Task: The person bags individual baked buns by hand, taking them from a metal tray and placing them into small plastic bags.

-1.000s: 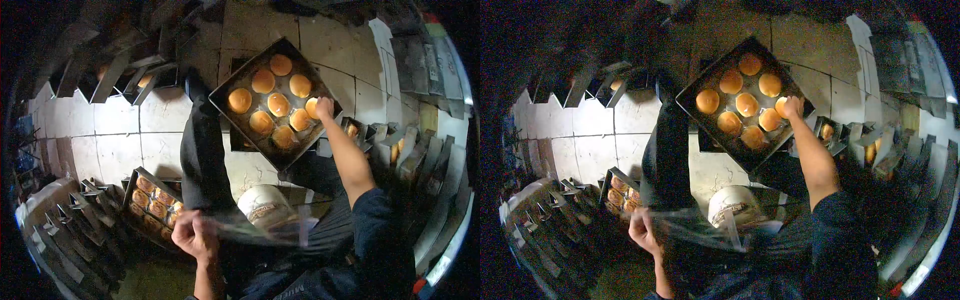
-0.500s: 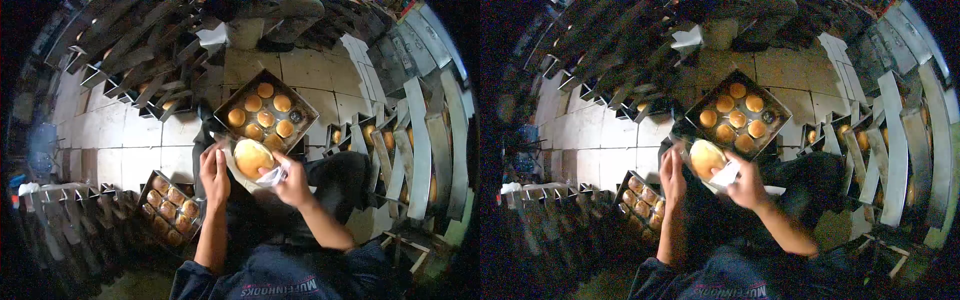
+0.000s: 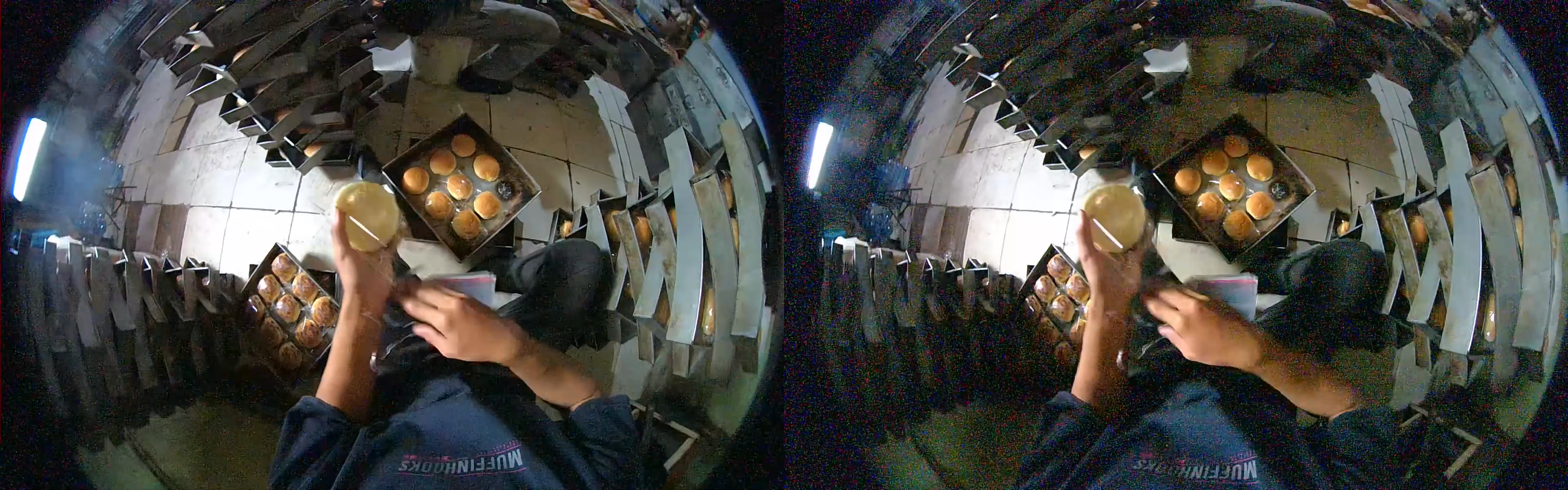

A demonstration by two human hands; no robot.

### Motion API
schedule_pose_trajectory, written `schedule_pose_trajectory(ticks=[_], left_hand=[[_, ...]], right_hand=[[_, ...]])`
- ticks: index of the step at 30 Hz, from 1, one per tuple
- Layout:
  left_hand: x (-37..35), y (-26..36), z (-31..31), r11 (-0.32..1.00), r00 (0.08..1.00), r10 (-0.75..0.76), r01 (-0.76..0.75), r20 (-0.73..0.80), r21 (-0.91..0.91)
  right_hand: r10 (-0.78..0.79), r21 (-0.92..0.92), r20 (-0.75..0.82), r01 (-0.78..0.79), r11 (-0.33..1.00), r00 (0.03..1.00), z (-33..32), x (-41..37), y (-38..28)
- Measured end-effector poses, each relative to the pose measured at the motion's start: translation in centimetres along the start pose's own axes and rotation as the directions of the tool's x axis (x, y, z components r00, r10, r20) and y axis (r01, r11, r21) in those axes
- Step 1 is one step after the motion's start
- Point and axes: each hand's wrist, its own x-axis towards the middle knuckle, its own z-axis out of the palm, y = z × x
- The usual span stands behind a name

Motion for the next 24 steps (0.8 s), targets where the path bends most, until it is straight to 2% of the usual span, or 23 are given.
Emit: schedule_pose_trajectory(ticks=[1, 2, 3, 4, 5, 6, 8, 9, 10, 11, 12, 13, 14, 15, 16, 17, 18, 19, 20, 21, 22, 23, 24], left_hand=[[-0.2, 0.6, -0.4, 1.0, 0.999, 0.01, -0.009, 0.046, -0.024], [-0.4, 1.1, -0.6, 0.999, 0.995, 0.02, -0.016, 0.097, -0.045], [-0.9, 1.3, -0.5, 0.997, 0.991, -0.012, 0.023, 0.133, -0.076], [-1.5, 1.2, -0.1, 0.992, 0.984, -0.047, 0.065, 0.169, -0.104], [-2.1, 0.9, 0.6, 0.988, 0.987, -0.119, 0.128, 0.11, -0.081], [-2.4, 1.0, 0.7, 0.976, 0.994, -0.068, 0.049, 0.084, 0.214], [-2.7, 1.3, 1.9, 0.925, 0.985, -0.12, 0.064, 0.128, 0.374], [-2.2, 1.6, 1.6, 0.956, 0.968, -0.232, 0.208, 0.096, 0.205], [-1.6, 1.7, 1.4, 0.975, 0.972, -0.221, 0.217, 0.083, 0.055], [-0.9, 2.2, 0.5, 0.979, 0.976, -0.203, 0.201, 0.077, 0.026], [0.0, 2.8, -0.8, 0.983, 0.98, -0.185, 0.186, 0.072, -0.006], [0.7, 3.4, -2.0, 0.966, 0.966, -0.232, 0.243, 0.115, -0.089], [0.8, 3.3, -3.0, 0.978, 0.965, -0.165, 0.186, 0.203, -0.089], [0.5, 3.3, -2.9, 0.962, 0.957, -0.215, 0.241, 0.196, -0.124], [0.3, 2.9, -2.8, 0.94, 0.943, -0.272, 0.303, 0.193, -0.155], [0.0, 2.0, -3.1, 0.958, 0.936, -0.278, 0.287, 0.214, -0.012], [-0.7, 0.9, -3.4, 0.956, 0.929, -0.285, 0.26, 0.237, 0.132], [-1.9, 0.2, -3.1, 0.926, 0.906, -0.35, 0.296, 0.24, 0.234], [-4.0, -0.7, -1.8, 0.911, 0.882, -0.406, 0.411, 0.239, 0.031], [-4.8, -1.5, -1.7, 0.899, 0.888, -0.43, 0.406, 0.161, 0.161], [-5.4, -2.2, -1.7, 0.868, 0.894, -0.442, 0.402, 0.081, 0.292], [-4.3, -5.6, -4.9, 0.921, 0.983, -0.136, 0.081, 0.122, 0.38], [-4.4, -5.0, -4.4, 0.695, 0.943, 0.227, -0.333, 0.244, 0.637]], right_hand=[[-0.007, 0.008, 0.006, 0.007, 1.0, 1.0, -0.5, 0.0, 0.2], [0.045, 0.252, 0.086, -0.066, 0.966, 0.995, -1.2, 0.3, 0.6], [0.075, 0.471, 0.174, -0.15, 0.87, 0.982, -1.6, 0.7, 0.7], [0.065, 0.428, -0.264, 0.057, 0.902, 0.962, -1.0, 1.7, 0.1], [0.018, 0.315, -0.252, 0.064, 0.947, 0.968, -0.9, 2.4, 0.3], [-0.022, 0.198, -0.234, 0.07, 0.978, 0.972, -0.9, 3.1, 0.7], [-0.05, 0.22, -0.179, 0.089, 0.971, 0.983, -0.7, 3.8, 0.4], [-0.05, 0.261, -0.143, 0.086, 0.962, 0.989, -1.5, 3.3, -0.9], [-0.064, 0.304, -0.1, 0.091, 0.948, 0.993, -2.3, 2.9, -2.1], [-0.278, 0.581, 0.019, 0.215, 0.785, 0.96, -3.2, 2.4, -2.4], [-0.486, 0.796, 0.106, 0.219, 0.565, 0.868, -4.4, 2.2, -2.7], [-0.477, 0.848, 0.236, 0.061, 0.527, 0.847, -5.1, 1.9, -1.7], [-0.465, 0.867, 0.362, -0.107, 0.487, 0.808, -5.5, 1.3, -0.6], [-0.087, 0.739, 0.357, -0.225, 0.635, 0.93, -3.7, 0.4, 1.8], [0.157, 0.403, -0.024, -0.135, 0.905, 0.987, -2.7, 1.2, 2.8], [0.188, 0.151, -0.337, -0.144, 0.978, 0.922, -1.6, 1.9, 3.2], [0.117, -0.102, -0.614, -0.226, 0.969, 0.78, -1.0, 2.3, 3.4], [0.051, -0.06, -0.585, -0.106, 0.993, 0.809, -1.1, 2.3, 3.1], [-0.023, -0.013, -0.553, 0.018, 1.0, 0.833, -1.4, 2.3, 2.7], [-0.116, -0.127, -0.571, 0.051, 0.991, 0.812, -2.2, 2.3, 1.9], [-0.105, -0.124, -0.573, 0.041, 0.991, 0.813, -1.9, 2.3, 2.1], [0.056, 0.096, -0.661, 0.01, 0.995, 0.748, -1.4, 2.2, 2.4], [0.225, 0.311, -0.704, 0.008, 0.95, 0.673, -0.7, 2.4, 2.9]])
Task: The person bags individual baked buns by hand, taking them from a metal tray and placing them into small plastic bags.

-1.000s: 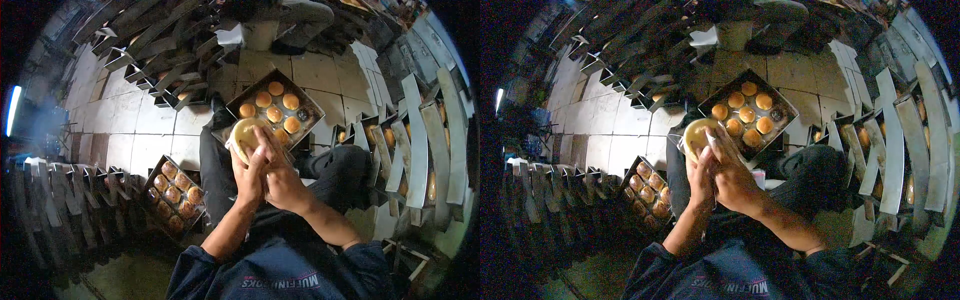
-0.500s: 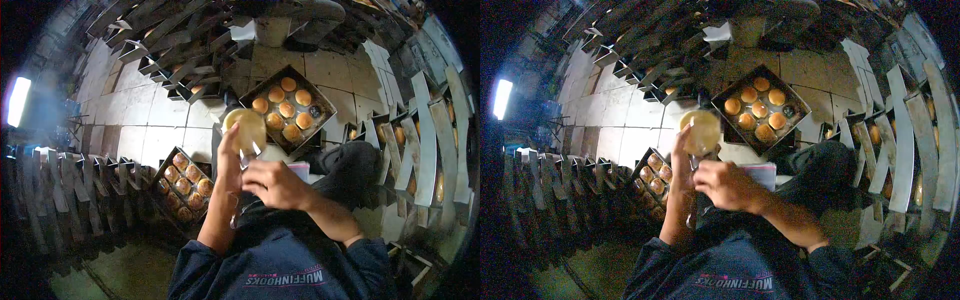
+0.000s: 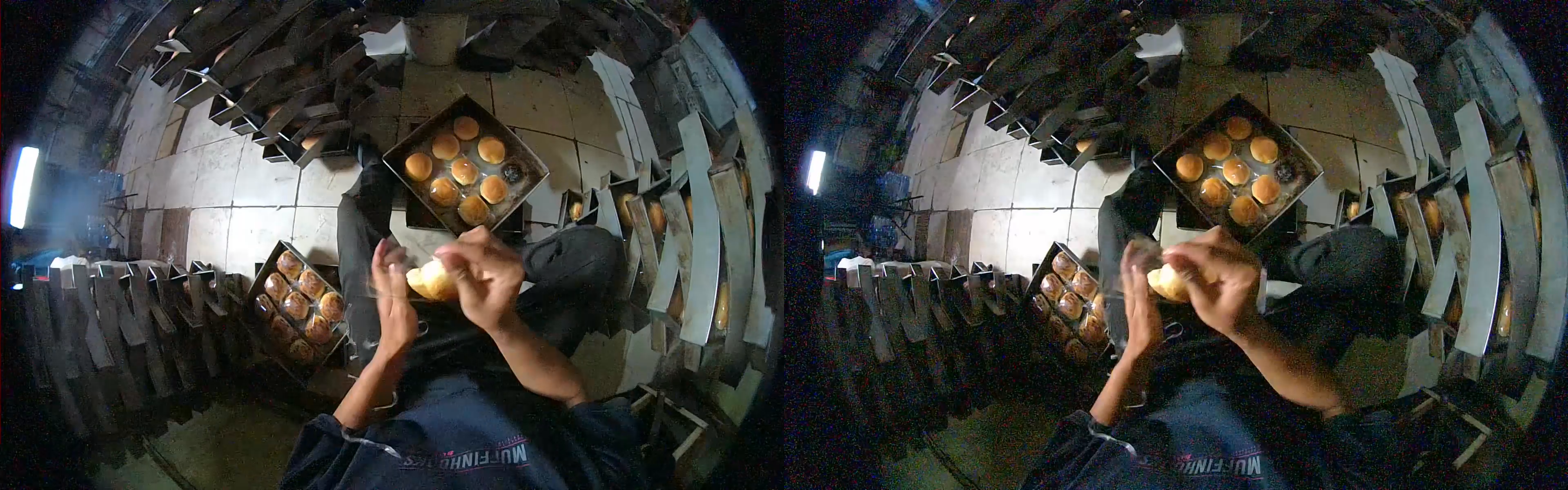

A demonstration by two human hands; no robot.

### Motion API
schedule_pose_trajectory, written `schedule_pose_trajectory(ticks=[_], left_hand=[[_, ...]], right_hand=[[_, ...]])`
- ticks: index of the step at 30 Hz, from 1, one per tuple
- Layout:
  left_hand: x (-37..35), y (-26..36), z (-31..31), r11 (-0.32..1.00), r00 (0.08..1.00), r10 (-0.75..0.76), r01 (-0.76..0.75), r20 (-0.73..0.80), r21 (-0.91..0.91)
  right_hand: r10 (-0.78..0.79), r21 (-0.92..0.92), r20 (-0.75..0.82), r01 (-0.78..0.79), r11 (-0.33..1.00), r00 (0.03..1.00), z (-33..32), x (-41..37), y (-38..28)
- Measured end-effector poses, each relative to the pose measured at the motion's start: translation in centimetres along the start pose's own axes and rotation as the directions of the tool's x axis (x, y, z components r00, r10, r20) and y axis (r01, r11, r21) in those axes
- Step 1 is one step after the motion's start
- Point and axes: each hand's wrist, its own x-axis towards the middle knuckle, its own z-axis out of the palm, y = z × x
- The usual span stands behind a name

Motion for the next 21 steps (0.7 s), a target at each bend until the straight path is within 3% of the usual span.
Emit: schedule_pose_trajectory(ticks=[1, 2, 4, 6, 7, 8, 9, 10, 11, 12, 13, 17, 19, 20, 21], left_hand=[[0.5, 0.2, -0.6, 0.992, 0.992, 0.128, -0.128, 0.005, 0.022], [0.8, 0.4, -1.5, 0.968, 0.969, 0.248, -0.248, 0.015, 0.045], [2.0, 1.3, -3.2, 0.833, 0.863, 0.504, -0.498, 0.04, 0.241], [3.0, 2.8, -4.4, 0.616, 0.689, 0.725, -0.645, -0.006, 0.453], [3.3, 3.6, -5.2, 0.517, 0.6, 0.8, -0.686, -0.004, 0.512], [3.5, 4.1, -5.8, 0.41, 0.502, 0.865, -0.716, 0.009, 0.565], [3.7, 3.3, -6.6, 0.411, 0.53, 0.848, -0.678, 0.018, 0.61], [3.9, 2.4, -7.5, 0.407, 0.557, 0.83, -0.639, 0.028, 0.653], [4.8, 0.6, -8.5, 0.433, 0.623, 0.78, -0.598, 0.052, 0.674], [5.6, -1.1, -9.1, 0.453, 0.683, 0.726, -0.557, 0.074, 0.696], [5.6, -1.8, -9.8, 0.47, 0.725, 0.682, -0.537, 0.098, 0.701], [4.8, -2.6, -9.7, 0.631, 0.783, 0.621, -0.471, -0.037, 0.616], [6.2, -2.3, -8.3, 0.602, 0.748, 0.664, -0.523, -0.014, 0.603], [7.2, -2.0, -7.1, 0.603, 0.728, 0.685, -0.56, -0.009, 0.569], [8.5, -2.5, -6.2, 0.588, 0.699, 0.714, -0.574, -0.031, 0.57]], right_hand=[[0.158, 0.275, -0.067, -0.134, 0.952, 0.985, 0.7, -0.2, 0.7], [0.163, 0.277, -0.065, -0.139, 0.951, 0.985, 0.8, -0.2, 1.0], [0.322, 0.39, 0.05, -0.315, 0.865, 0.945, 0.5, -0.1, 0.4], [0.249, 0.293, 0.088, -0.264, 0.919, 0.964, -0.2, 1.8, -0.8], [-0.052, 0.02, 0.048, 0.051, 0.998, 0.997, -0.5, 2.7, -1.5], [-0.351, -0.255, 0.09, 0.363, 0.896, 0.932, -0.7, 3.3, -1.7], [-0.411, -0.164, 0.044, 0.412, 0.896, 0.911, -0.1, 2.4, 0.0], [-0.399, -0.222, 0.065, 0.403, 0.888, 0.915, 1.1, 2.1, 2.2], [-0.102, 0.005, 0.084, 0.102, 0.995, 0.991, 2.8, 1.4, 5.5], [0.191, 0.216, 0.167, -0.225, 0.95, 0.967, 4.1, 0.8, 8.3], [-0.063, 0.007, 0.121, 0.062, 0.998, 0.991, 4.3, 1.1, 8.8], [-0.011, 0.074, 0.137, 0.001, 0.997, 0.99, 4.8, 0.9, 7.6], [-0.193, -0.178, 0.137, 0.216, 0.96, 0.971, 5.6, 2.2, 8.6], [-0.308, -0.172, 0.112, 0.323, 0.93, 0.945, 7.0, 3.3, 9.2], [-0.313, -0.161, 0.101, 0.326, 0.931, 0.944, 8.7, 4.7, 9.4]])
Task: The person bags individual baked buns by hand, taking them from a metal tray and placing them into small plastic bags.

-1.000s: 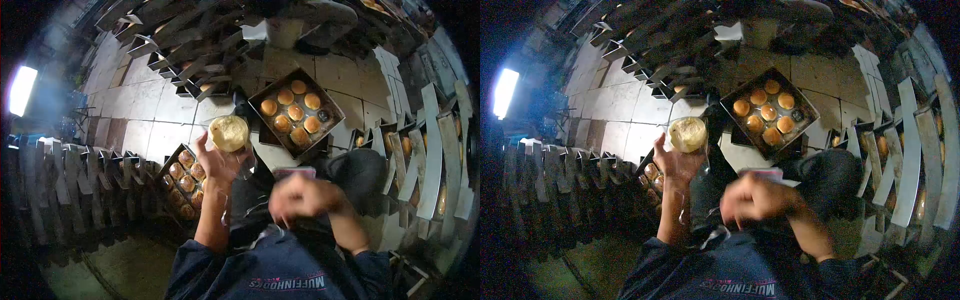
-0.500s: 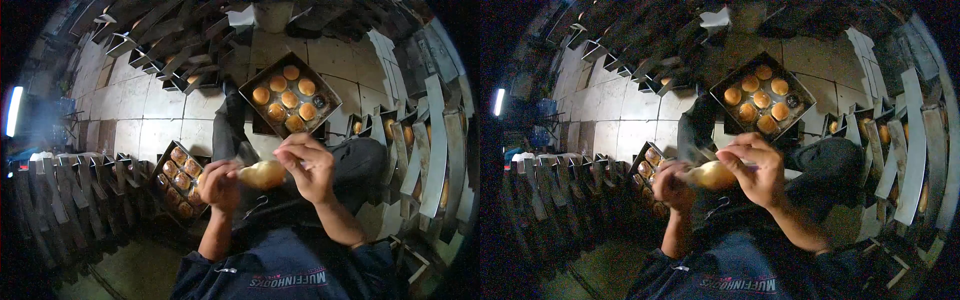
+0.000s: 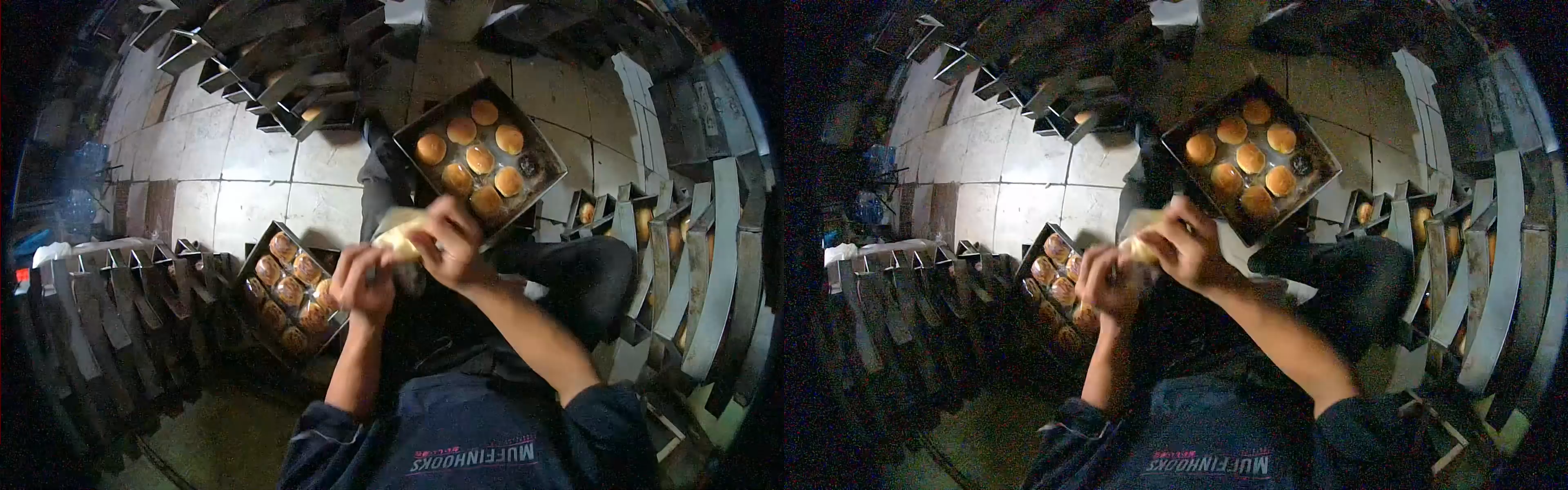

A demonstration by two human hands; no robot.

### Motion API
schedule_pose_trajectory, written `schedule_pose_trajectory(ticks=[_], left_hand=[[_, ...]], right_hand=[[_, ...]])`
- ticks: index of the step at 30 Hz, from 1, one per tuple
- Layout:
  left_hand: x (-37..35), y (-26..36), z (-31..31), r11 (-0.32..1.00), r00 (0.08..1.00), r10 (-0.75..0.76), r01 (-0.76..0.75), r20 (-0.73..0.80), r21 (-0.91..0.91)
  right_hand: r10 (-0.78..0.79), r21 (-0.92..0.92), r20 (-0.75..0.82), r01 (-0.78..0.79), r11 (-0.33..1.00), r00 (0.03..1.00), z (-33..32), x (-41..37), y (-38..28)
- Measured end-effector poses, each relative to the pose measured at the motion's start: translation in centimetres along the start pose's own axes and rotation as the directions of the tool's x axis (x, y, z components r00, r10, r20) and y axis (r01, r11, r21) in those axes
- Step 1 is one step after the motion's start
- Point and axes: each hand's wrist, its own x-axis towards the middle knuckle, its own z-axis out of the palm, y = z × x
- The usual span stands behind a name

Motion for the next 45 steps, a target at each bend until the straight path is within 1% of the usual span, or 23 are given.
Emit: schedule_pose_trajectory(ticks=[1, 3, 4, 5, 7, 9, 11, 13, 16, 19, 21, 22, 25, 27, 29, 32, 36, 37, 39, 41, 43, 44, 45], left_hand=[[0.6, -0.6, 1.1, 1.0, 0.999, 0.025, -0.025, -0.043, 0.004], [2.4, -1.4, 0.8, 0.968, 0.961, -0.249, 0.251, -0.119, -0.003], [3.0, -1.1, 0.3, 0.858, 0.873, -0.481, 0.449, -0.084, -0.25], [2.9, 0.3, -1.5, 0.804, 0.815, -0.577, 0.578, 0.053, -0.14], [0.9, 1.1, -4.5, 0.731, 0.737, -0.653, 0.674, 0.175, -0.11], [-2.8, 2.1, -6.5, 0.677, 0.674, -0.705, 0.732, 0.223, -0.074], [-6.1, 2.8, -7.5, 0.801, 0.76, -0.597, 0.586, 0.258, 0.127], [-6.9, 4.3, -7.9, 0.851, 0.824, -0.519, 0.475, 0.225, 0.224], [-4.5, 5.3, -8.0, 0.748, 0.743, -0.66, 0.664, 0.109, 0.003], [-0.2, 3.3, -6.3, 0.765, 0.757, -0.63, 0.643, 0.171, -0.029], [1.9, 1.1, -4.3, 0.771, 0.736, -0.606, 0.637, 0.304, -0.007], [2.9, 1.3, -3.1, 0.66, 0.65, -0.691, 0.746, 0.318, -0.089], [4.7, 2.3, -1.5, 0.75, 0.744, -0.595, 0.65, 0.305, -0.123], [4.1, 2.6, -0.9, 0.676, 0.709, -0.61, 0.699, 0.355, -0.234], [3.2, 4.0, 0.4, 0.642, 0.679, -0.599, 0.724, 0.424, -0.252], [0.5, 5.7, 3.7, 0.73, 0.646, -0.415, 0.656, 0.64, -0.189], [-6.1, 4.5, 7.6, 0.989, 0.548, -0.14, 0.036, 0.825, 0.143], [-6.9, 3.9, 7.6, 0.99, 0.551, -0.131, 0.024, 0.824, 0.141], [-7.5, 3.1, 7.2, 0.995, 0.292, -0.089, -0.01, 0.952, 0.097], [-7.3, 3.5, 7.1, 0.997, 0.334, -0.077, 0.016, 0.939, 0.076], [-7.3, 4.0, 7.0, 0.987, 0.335, -0.163, 0.059, 0.928, 0.153], [-7.8, 3.9, 7.4, 0.989, 0.424, -0.148, 0.045, 0.893, 0.142], [-7.7, 4.0, 7.5, 0.99, 0.418, -0.138, 0.03, 0.898, 0.138]], right_hand=[[-0.007, 0.013, -0.014, 0.007, 1.0, 1.0, 1.1, 1.1, 0.5], [0.467, 0.315, -0.123, -0.412, 0.855, 0.876, 1.8, 2.3, 1.5], [0.404, -0.007, -0.138, -0.409, 0.912, 0.904, 0.1, 3.1, 2.2], [0.467, 0.124, -0.175, -0.451, 0.884, 0.867, 0.3, 2.2, 0.5], [0.503, -0.054, -0.099, -0.509, 0.859, 0.859, -0.5, -2.2, -0.7], [0.718, -0.012, 0.039, -0.718, 0.696, 0.695, -1.0, -7.2, -2.7], [0.669, -0.057, 0.031, -0.667, 0.743, 0.742, -0.2, -15.0, -1.2], [0.764, 0.05, 0.134, -0.774, 0.631, 0.632, -1.5, -14.4, -1.8], [0.615, -0.11, 0.029, -0.609, 0.785, 0.788, -5.4, -6.1, -3.2], [0.198, 0.007, 0.311, -0.21, 0.978, 0.93, -5.4, -1.4, -3.9], [0.202, -0.088, 0.474, -0.182, 0.979, 0.857, -3.3, -1.0, -3.5], [0.277, -0.037, 0.51, -0.301, 0.953, 0.815, -2.9, -1.4, -2.3], [0.398, 0.241, 0.544, -0.592, 0.769, 0.738, -4.3, -2.1, 2.2], [0.665, 0.295, 0.415, -0.783, 0.548, 0.621, -5.7, -3.9, 5.8], [0.965, 0.262, 0.211, -0.96, 0.097, 0.155, -7.6, -6.1, 10.2], [0.988, 0.432, 0.058, -0.896, 0.104, 0.143, -11.5, -8.0, 19.1], [0.921, 0.13, -0.36, -0.97, 0.205, 0.146, -16.5, -10.9, 24.2], [0.949, -0.034, -0.288, -0.992, 0.125, 0.129, -17.2, -12.2, 24.3], [0.995, -0.166, -0.008, -0.982, 0.094, 0.097, -17.3, -13.5, 21.8], [0.901, -0.247, 0.422, -0.943, 0.222, 0.101, -15.9, -11.4, 15.6], [0.624, -0.006, 0.71, -0.883, 0.469, 0.326, -14.7, -10.3, 10.2], [0.461, 0.026, 0.733, -0.697, 0.717, 0.501, -14.4, -9.5, 7.7], [0.545, -0.05, 0.718, -0.748, 0.662, 0.434, -14.3, -9.8, 5.7]])
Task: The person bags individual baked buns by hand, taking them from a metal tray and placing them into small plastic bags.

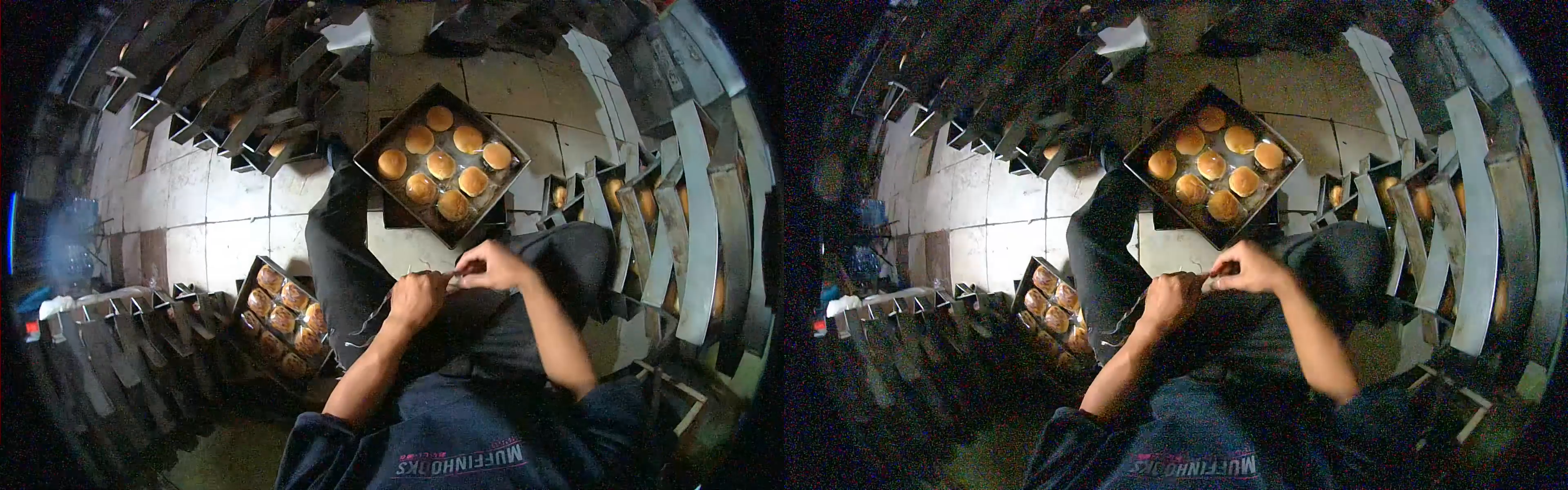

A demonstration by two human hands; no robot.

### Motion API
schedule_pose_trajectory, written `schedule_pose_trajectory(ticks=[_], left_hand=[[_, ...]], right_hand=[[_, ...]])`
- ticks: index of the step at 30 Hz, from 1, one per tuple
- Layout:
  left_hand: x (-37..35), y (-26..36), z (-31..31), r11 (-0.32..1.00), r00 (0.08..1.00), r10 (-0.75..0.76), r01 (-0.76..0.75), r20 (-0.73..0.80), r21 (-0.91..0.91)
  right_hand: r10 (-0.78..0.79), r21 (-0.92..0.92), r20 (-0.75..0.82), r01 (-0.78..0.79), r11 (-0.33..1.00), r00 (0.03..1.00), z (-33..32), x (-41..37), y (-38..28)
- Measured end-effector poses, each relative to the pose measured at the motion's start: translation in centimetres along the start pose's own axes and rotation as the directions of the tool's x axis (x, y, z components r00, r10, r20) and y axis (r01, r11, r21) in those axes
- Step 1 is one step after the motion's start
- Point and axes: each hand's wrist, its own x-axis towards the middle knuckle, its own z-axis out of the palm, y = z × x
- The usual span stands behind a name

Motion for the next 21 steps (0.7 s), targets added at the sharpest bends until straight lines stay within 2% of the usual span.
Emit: schedule_pose_trajectory(ticks=[2, 3, 4, 5, 6, 7, 8, 9, 10, 11, 12, 14, 15, 16, 18, 19, 20, 21], left_hand=[[0.6, 0.4, 0.1, 0.992, 0.996, -0.085, 0.085, 0.013, -0.092], [0.8, 1.4, -1.6, 0.961, 0.994, -0.102, 0.11, 0.045, -0.252], [0.8, 1.5, -2.1, 0.974, 0.996, -0.095, 0.093, 0.004, -0.207], [0.8, 1.7, -2.7, 0.961, 0.991, -0.126, 0.132, 0.039, -0.244], [0.8, 2.1, -3.5, 0.945, 0.985, -0.158, 0.172, 0.074, -0.279], [0.8, 0.7, -3.1, 0.911, 0.996, -0.089, 0.09, 0.022, -0.403], [0.9, -0.6, -2.6, 0.855, 0.999, -0.031, 0.006, -0.04, -0.519], [1.1, -0.6, -2.7, 0.583, 0.974, -0.222, 0.086, -0.056, -0.808], [1.7, 0.4, -3.7, 0.23, 0.931, -0.356, 0.005, -0.079, -0.973], [2.0, 0.2, -4.6, 0.202, 0.894, -0.44, 0.008, -0.084, -0.979], [2.1, -0.5, -5.7, 0.173, 0.845, -0.527, 0.006, -0.088, -0.985], [1.8, -1.5, -7.7, 0.288, 0.713, -0.674, 0.013, -0.193, -0.957], [1.8, -2.5, -8.1, 0.347, 0.656, -0.673, -0.127, -0.341, -0.929], [1.2, -4.0, -8.4, 0.369, 0.6, -0.718, -0.101, -0.353, -0.924], [1.3, -6.4, -8.5, 0.482, 0.462, -0.739, -0.145, -0.49, -0.864], [1.6, -7.1, -8.6, 0.413, 0.43, -0.769, -0.23, -0.473, -0.881], [1.7, -7.7, -8.7, 0.406, 0.408, -0.785, -0.229, -0.466, -0.885], [1.7, -8.2, -8.9, 0.385, 0.447, -0.775, -0.227, -0.447, -0.895]], right_hand=[[0.011, -0.233, -0.246, -0.07, 0.97, 0.969, 1.7, -0.9, -1.5], [-0.203, -0.386, -0.362, 0.052, 0.921, 0.91, 2.1, -1.2, -0.9], [-0.197, -0.38, -0.377, 0.043, 0.924, 0.905, 1.9, -1.3, -2.0], [-0.243, -0.318, -0.584, 0.058, 0.946, 0.774, 1.4, -1.5, -3.1], [-0.261, -0.263, -0.757, 0.087, 0.961, 0.599, 0.7, -1.8, -4.3], [-0.2, -0.164, -0.841, 0.116, 0.98, 0.502, 0.1, -2.0, -4.7], [-0.072, 0.043, -0.887, 0.237, 0.97, 0.456, -0.6, -1.9, -4.4], [0.001, 0.166, -0.882, 0.31, 0.936, 0.47, -1.1, -2.0, -4.5], [0.072, 0.286, -0.867, 0.373, 0.883, 0.493, -1.5, -2.0, -5.1], [0.108, 0.314, -0.851, 0.333, 0.889, 0.513, -1.1, -1.8, -5.9], [-0.021, 0.191, -0.857, 0.354, 0.916, 0.515, -0.4, -1.1, -7.4], [-0.265, -0.143, -0.802, 0.259, 0.955, 0.535, 0.6, -0.1, -10.4], [-0.288, -0.147, -0.779, 0.284, 0.947, 0.556, 0.8, 0.8, -10.9], [-0.351, -0.191, -0.746, 0.323, 0.927, 0.566, 0.8, 2.5, -11.2], [-0.245, 0.02, -0.682, 0.352, 0.936, 0.689, 0.6, 7.4, -9.3], [-0.123, 0.22, -0.724, 0.396, 0.891, 0.679, 0.7, 10.9, -7.6], [0.038, 0.338, -0.644, 0.239, 0.91, 0.764, 0.2, 14.5, -3.4], [0.098, 0.337, -0.645, 0.167, 0.927, 0.758, 0.9, 19.0, 1.2]])
